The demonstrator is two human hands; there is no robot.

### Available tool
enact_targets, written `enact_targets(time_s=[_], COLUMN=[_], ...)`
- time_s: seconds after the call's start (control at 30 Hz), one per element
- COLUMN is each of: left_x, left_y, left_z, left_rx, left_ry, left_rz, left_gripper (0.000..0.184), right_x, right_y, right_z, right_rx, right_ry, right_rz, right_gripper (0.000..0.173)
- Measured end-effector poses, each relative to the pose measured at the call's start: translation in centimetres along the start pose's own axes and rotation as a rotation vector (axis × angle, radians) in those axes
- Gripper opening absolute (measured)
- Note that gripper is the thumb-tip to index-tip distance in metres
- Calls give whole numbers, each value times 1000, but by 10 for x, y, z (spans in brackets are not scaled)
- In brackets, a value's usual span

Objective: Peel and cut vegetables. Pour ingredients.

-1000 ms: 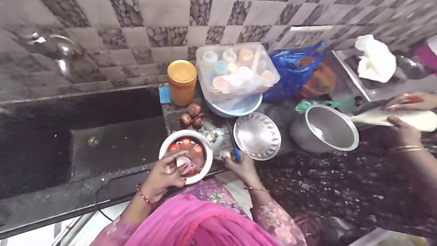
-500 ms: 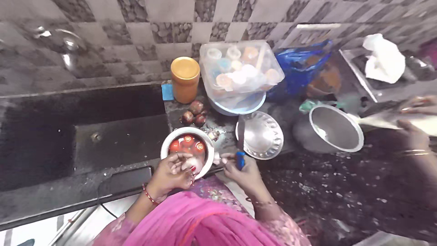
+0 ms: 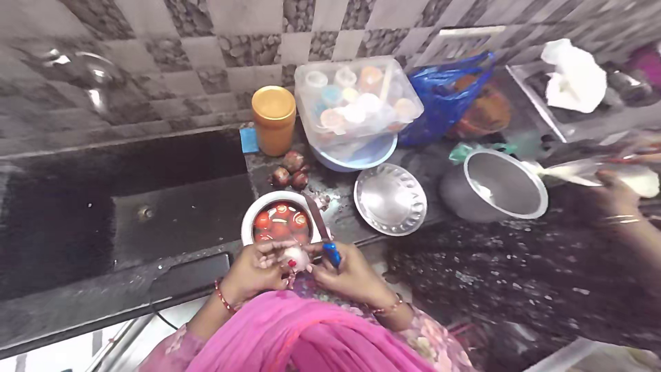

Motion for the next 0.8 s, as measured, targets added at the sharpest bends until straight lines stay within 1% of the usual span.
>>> enact_targets(time_s=[0.17, 0.23, 0.33, 0.43, 0.5, 0.53, 0.6, 0.67, 0.7, 0.8], left_x=[4, 4, 2, 1, 1, 1, -2, -6, -8, -12], left_y=[1, 1, 2, 0, -3, -4, -5, -9, -12, -18], left_z=[1, 2, 5, 5, 3, 3, 3, 2, 1, 1], left_rx=[-15, -27, -66, -68, -53, -23, 83, 201, 258, 326], left_ry=[16, 39, 47, 28, -22, -53, -130, -226, -262, -308], left_rz=[9, -3, -15, -13, -3, 2, 49, 144, 188, 260], left_gripper=[48, 47, 48, 47, 42, 43, 51, 55, 55, 50], right_x=[-1, -1, 1, 1, 1, -1, -3, -5, -7, -7], right_y=[-4, -5, -7, -5, 0, 3, 6, 7, 6, 5], right_z=[-1, 4, 17, 23, 18, 15, 7, 6, 7, 9], right_rx=[55, 173, 392, 485, 423, 348, 111, -145, -230, -313], right_ry=[4, 3, 45, 75, 48, 28, -2, 16, 27, 51], right_rz=[9, -13, -122, -223, -243, -232, -190, -163, -152, -137], right_gripper=[31, 29, 24, 20, 21, 21, 19, 13, 11, 15])
Point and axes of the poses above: each hand's wrist, its own x-axis away from the middle knuckle, its own y-axis out of the back of the hand, z = x × y, the point moved 10 cm from there along -x, towards the middle knuckle, and after that the axes turned 12 degrees about z, right-handed, at the moved point
